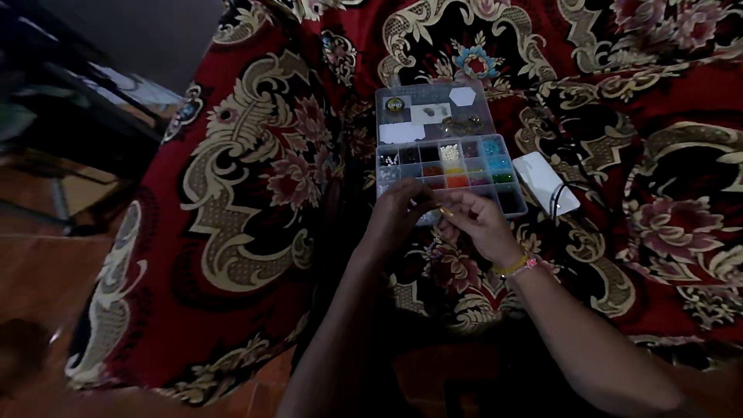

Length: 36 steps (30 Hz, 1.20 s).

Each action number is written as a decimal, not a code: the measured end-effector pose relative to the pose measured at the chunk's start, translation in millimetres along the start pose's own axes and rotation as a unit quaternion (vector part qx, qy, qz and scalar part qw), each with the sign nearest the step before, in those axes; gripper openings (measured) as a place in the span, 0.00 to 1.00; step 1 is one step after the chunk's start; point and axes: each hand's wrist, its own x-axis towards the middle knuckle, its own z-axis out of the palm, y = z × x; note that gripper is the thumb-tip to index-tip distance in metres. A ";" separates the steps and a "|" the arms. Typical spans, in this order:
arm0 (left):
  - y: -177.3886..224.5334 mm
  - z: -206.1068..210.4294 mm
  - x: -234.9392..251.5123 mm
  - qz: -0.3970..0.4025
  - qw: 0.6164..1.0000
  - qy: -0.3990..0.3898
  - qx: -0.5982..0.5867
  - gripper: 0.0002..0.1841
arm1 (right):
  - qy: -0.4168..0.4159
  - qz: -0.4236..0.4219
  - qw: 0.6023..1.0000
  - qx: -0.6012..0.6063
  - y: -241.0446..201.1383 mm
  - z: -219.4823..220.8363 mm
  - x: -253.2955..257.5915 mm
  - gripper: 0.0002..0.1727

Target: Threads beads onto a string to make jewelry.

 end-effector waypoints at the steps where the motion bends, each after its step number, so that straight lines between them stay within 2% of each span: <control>1: -0.5 -0.5 0.1 -0.001 1.000 0.000 0.000 0.03 | 0.007 -0.003 1.000 -0.014 0.2 0.7 -0.4 0.11; 3: -1.2 -0.3 0.3 0.000 1.000 0.006 -0.007 0.03 | 0.014 -0.005 0.999 -0.038 -1.1 2.1 -1.3 0.05; 6: -4.2 0.6 0.3 -0.008 1.000 0.017 0.007 0.03 | 0.020 -0.003 0.998 -0.062 -4.0 0.4 -1.2 0.04; 10: -5.9 -3.3 0.4 -0.045 0.990 0.017 0.129 0.03 | 0.057 -0.028 0.997 -0.051 -2.6 -8.2 2.7 0.05; 14: -14.2 1.3 0.5 -0.068 0.975 -0.012 0.210 0.05 | 0.091 -0.012 0.995 -0.041 -2.6 -10.7 5.1 0.06; 18: -11.8 7.0 2.4 -0.124 0.965 -0.034 0.230 0.06 | 0.096 0.011 0.994 -0.044 -3.0 -7.9 4.7 0.05; 25: -10.3 13.1 7.0 -0.157 0.952 -0.069 0.252 0.06 | 0.105 0.025 0.993 -0.051 -1.1 -5.6 5.8 0.06; 29: -8.3 13.6 5.3 -0.160 0.953 -0.045 0.254 0.06 | 0.131 0.010 0.990 -0.043 0.1 -4.3 6.9 0.07; 31: -7.9 11.7 3.4 -0.155 0.965 -0.003 0.213 0.06 | 0.137 -0.001 0.990 -0.036 0.5 -3.7 6.6 0.07; 33: -5.2 9.3 3.3 -0.158 0.981 0.052 0.097 0.06 | 0.140 -0.019 0.989 -0.038 0.1 -2.4 5.2 0.07; 35: -1.6 10.4 4.2 -0.183 0.969 0.087 -0.143 0.05 | 0.137 -0.041 0.989 -0.035 0.1 0.0 2.9 0.07; 36: 0.3 13.4 4.9 -0.198 0.938 0.096 -0.269 0.05 | 0.134 -0.052 0.989 -0.031 0.7 1.1 1.8 0.07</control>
